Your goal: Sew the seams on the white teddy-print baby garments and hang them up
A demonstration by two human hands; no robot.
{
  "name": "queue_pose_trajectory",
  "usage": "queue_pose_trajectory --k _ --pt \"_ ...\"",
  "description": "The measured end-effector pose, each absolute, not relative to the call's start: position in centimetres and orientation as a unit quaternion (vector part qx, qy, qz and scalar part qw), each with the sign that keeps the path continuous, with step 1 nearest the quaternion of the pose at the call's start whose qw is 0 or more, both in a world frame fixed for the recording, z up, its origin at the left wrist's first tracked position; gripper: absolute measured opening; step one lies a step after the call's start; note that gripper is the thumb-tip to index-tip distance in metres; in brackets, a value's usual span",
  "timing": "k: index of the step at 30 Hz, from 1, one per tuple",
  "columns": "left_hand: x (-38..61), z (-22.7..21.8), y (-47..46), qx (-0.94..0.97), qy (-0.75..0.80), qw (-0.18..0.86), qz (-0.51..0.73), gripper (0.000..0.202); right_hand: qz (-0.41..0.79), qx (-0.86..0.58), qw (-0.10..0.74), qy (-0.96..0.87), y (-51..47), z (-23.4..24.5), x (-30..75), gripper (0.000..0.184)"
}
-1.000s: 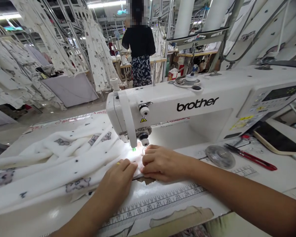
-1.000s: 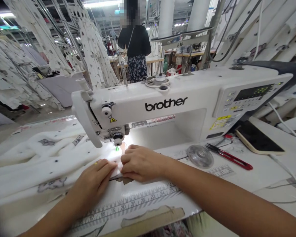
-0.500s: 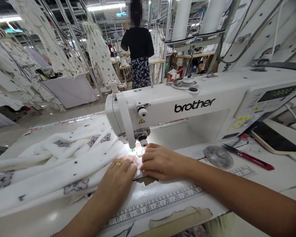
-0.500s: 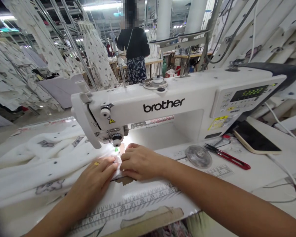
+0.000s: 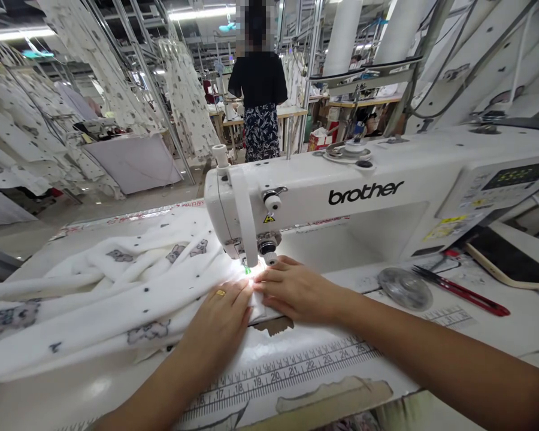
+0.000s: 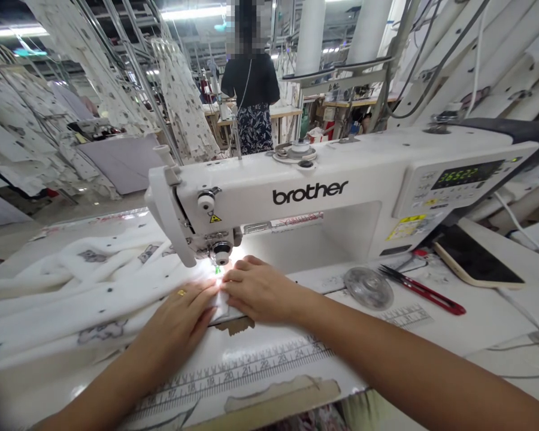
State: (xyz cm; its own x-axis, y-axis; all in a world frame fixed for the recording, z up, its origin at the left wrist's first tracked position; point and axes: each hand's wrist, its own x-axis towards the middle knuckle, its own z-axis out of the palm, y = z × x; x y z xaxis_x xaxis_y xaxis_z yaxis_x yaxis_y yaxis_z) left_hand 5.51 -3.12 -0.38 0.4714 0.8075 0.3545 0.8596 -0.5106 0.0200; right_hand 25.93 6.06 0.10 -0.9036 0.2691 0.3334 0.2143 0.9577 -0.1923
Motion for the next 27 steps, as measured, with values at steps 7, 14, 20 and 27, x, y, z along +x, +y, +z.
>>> queue_pose_trajectory --k 7,14,20,27 --pt "5.6 -0.1 -3.0 -0.86 -0.477 0.072 -0.165 0.023 0.073 -0.132 0.187 -0.971 6.1 0.0 25.9 0.031" --pt "5.5 -0.2 -2.9 -0.857 -0.485 0.063 -0.16 0.024 0.098 -0.128 0.165 -0.973 6.1 0.4 25.9 0.025" --pt "5.4 -0.4 -2.6 -0.858 -0.491 0.044 -0.145 0.024 0.111 -0.151 0.157 -0.97 6.1 0.5 25.9 0.023" --pt "4.7 0.0 -1.1 -0.85 -0.512 0.029 -0.121 0.027 0.087 -0.197 0.162 -0.963 6.2 0.0 26.0 0.035"
